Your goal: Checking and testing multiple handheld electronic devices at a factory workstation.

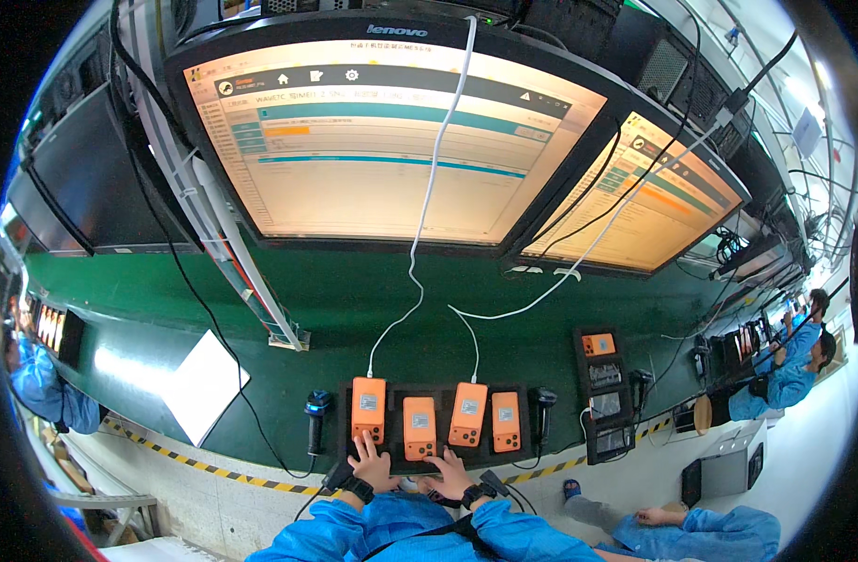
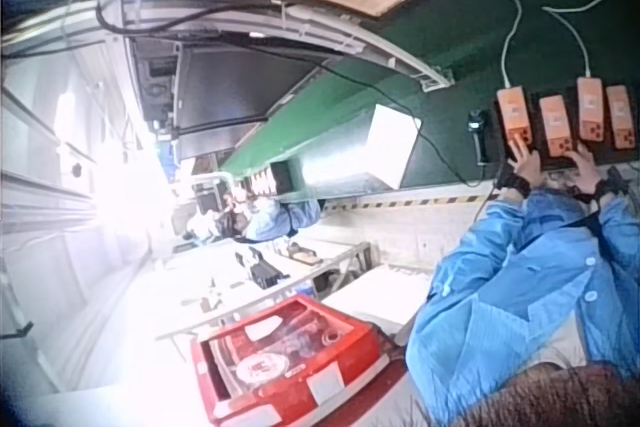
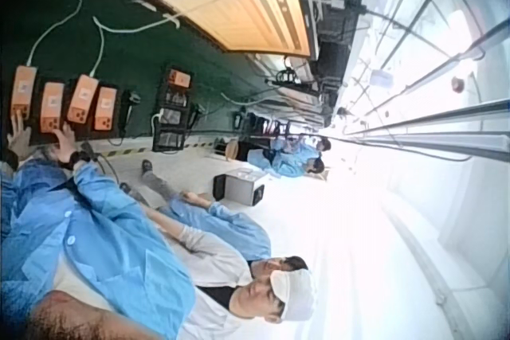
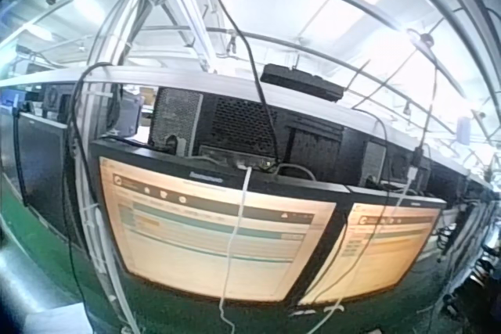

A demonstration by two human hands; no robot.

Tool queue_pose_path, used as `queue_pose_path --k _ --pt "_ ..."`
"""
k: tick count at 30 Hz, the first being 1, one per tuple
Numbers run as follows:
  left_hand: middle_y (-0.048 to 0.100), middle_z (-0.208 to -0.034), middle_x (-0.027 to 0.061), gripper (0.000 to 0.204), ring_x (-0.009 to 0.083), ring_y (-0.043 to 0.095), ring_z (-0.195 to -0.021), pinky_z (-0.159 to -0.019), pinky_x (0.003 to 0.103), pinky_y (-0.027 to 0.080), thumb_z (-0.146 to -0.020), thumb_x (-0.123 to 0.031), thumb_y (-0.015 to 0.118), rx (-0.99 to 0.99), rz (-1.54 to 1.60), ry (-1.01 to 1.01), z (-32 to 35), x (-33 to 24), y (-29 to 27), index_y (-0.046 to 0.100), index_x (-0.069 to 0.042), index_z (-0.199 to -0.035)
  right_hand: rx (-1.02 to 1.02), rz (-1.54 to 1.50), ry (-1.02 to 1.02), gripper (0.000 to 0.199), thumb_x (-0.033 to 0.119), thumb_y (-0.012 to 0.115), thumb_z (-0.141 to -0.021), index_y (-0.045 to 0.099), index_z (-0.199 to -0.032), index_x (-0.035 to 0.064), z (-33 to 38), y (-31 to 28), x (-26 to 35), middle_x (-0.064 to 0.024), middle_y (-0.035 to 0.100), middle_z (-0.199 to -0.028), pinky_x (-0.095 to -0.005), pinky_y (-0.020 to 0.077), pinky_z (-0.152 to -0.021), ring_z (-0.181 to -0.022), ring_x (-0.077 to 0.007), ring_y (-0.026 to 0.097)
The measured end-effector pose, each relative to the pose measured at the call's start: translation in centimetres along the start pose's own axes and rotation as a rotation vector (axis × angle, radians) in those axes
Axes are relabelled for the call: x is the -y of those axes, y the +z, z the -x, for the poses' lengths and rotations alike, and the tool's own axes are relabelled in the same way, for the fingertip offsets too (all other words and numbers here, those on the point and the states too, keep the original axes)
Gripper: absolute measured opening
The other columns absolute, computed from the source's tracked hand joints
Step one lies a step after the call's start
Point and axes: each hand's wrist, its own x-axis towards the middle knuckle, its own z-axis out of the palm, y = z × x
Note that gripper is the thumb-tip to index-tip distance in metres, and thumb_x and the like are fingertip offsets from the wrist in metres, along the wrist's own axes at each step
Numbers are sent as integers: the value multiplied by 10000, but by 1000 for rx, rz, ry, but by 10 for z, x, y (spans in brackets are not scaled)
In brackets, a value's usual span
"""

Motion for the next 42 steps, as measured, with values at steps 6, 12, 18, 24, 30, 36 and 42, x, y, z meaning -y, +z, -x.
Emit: queue_pose_path --k 6,12,18,24,30,36,42 --pt "49 -1440 372 592 580 107 -1305 -831 708 311 -592 -480 694 2 -4 -6 2 -1 -5 602 -78 -1017 -6 27 -16 572 371 647 -799 447 -1298 176 -1 5 -5 -317 211 -1414 -560 174 -1057 -1323 -467 190" --pt "62 -1437 371 593 573 91 -1310 -873 673 334 -619 -455 720 28 73 27 5 -3 -25 585 -61 -1041 -124 57 -42 594 370 662 -759 466 -1281 167 -2 12 -5 -331 284 -1369 -492 299 -1018 -1233 -489 316" --pt "347 -1318 315 452 498 328 -1234 -973 477 375 -641 -246 721 -185 128 47 2 -13 -46 519 -36 -988 -302 -30 47 484 310 620 -806 474 -1217 101 -2 -21 23 -228 504 -1155 -477 397 -889 -1080 -399 475" --pt "523 -880 145 263 339 506 -911 -824 435 404 -656 -127 659 -404 310 127 -10 -18 -63 513 -40 -856 -423 -365 60 410 294 593 -842 499 -1168 63 -2 -59 39 -110 621 -730 -386 480 -599 -681 -283 618" --pt "586 -1060 180 397 330 549 -1021 -887 401 434 -706 -191 684 -277 254 159 -4 -14 -44 550 -46 -1050 -353 -52 156 489 274 621 -797 478 -1222 77 19 -38 19 -173 568 -1118 -440 430 -888 -1076 -361 508" --pt "366 -1368 234 606 368 443 -1191 -956 405 414 -718 -291 696 -173 220 210 8 -16 -31 491 -84 -1249 -36 29 196 675 368 571 -826 278 -1395 153 20 -23 5 -198 331 -1410 -554 253 -1048 -1306 -439 254" --pt "389 -1355 229 615 370 467 -1165 -954 415 416 -741 -342 680 -41 232 160 7 -11 -32 480 -97 -1268 -1 -23 157 665 361 550 -855 244 -1417 182 24 -28 6 -191 295 -1436 -564 192 -1069 -1342 -431 186"
